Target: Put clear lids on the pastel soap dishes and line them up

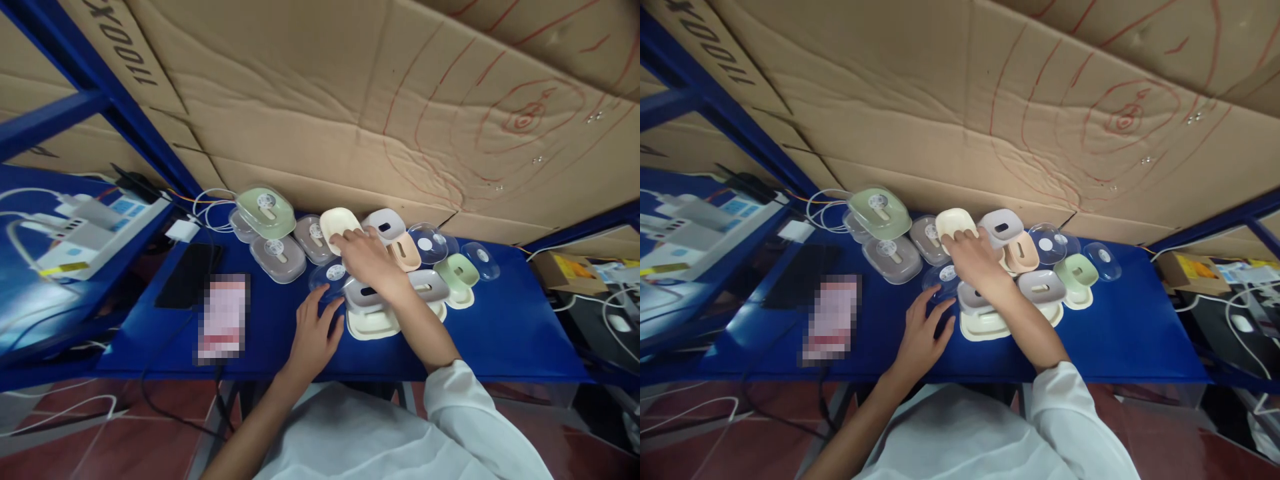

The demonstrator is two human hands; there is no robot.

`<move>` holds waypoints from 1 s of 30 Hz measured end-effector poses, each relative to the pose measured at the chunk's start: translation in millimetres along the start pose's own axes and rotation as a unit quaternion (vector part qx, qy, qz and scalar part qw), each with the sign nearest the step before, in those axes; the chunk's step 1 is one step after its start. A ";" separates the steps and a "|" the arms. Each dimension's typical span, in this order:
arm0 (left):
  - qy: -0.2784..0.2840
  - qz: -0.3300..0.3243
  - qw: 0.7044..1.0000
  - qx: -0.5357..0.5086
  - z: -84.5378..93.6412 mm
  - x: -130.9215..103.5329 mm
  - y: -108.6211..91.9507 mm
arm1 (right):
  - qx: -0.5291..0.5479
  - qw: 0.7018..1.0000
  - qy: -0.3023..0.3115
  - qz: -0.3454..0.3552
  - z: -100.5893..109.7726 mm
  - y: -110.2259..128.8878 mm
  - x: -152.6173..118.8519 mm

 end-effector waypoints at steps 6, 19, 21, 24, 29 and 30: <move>0.006 -0.002 1.000 -0.002 -0.9 -1.4 0.0 | -0.015 0.999 -0.022 -0.018 2.0 14.6 -3.1; 0.008 -0.002 1.000 0.004 0.2 -0.6 -0.6 | 0.163 0.984 -0.027 0.065 -31.9 -14.3 41.5; 0.010 0.000 1.000 0.003 0.0 -0.1 -0.7 | 0.148 0.987 -0.043 0.045 -26.8 -15.9 38.7; 0.011 0.004 1.000 0.001 0.0 0.4 -1.1 | 0.122 0.991 -0.021 0.054 -33.1 -4.1 41.7; 0.007 0.012 1.000 -0.001 0.4 -0.1 -0.6 | 0.097 0.993 0.010 0.068 -44.3 9.1 48.4; 0.006 0.014 1.000 -0.003 0.4 -0.3 -0.2 | 0.095 0.994 0.006 0.061 -41.8 5.6 47.5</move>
Point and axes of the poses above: each hand's wrist, its own x-axis towards the middle knuckle, its own z-axis out of the back of the hand, y = z × x, the point moved 3 cm from there along x, towards the middle knuckle, and after that the axes turned 13 degrees about -x, right-handed, at the moved point
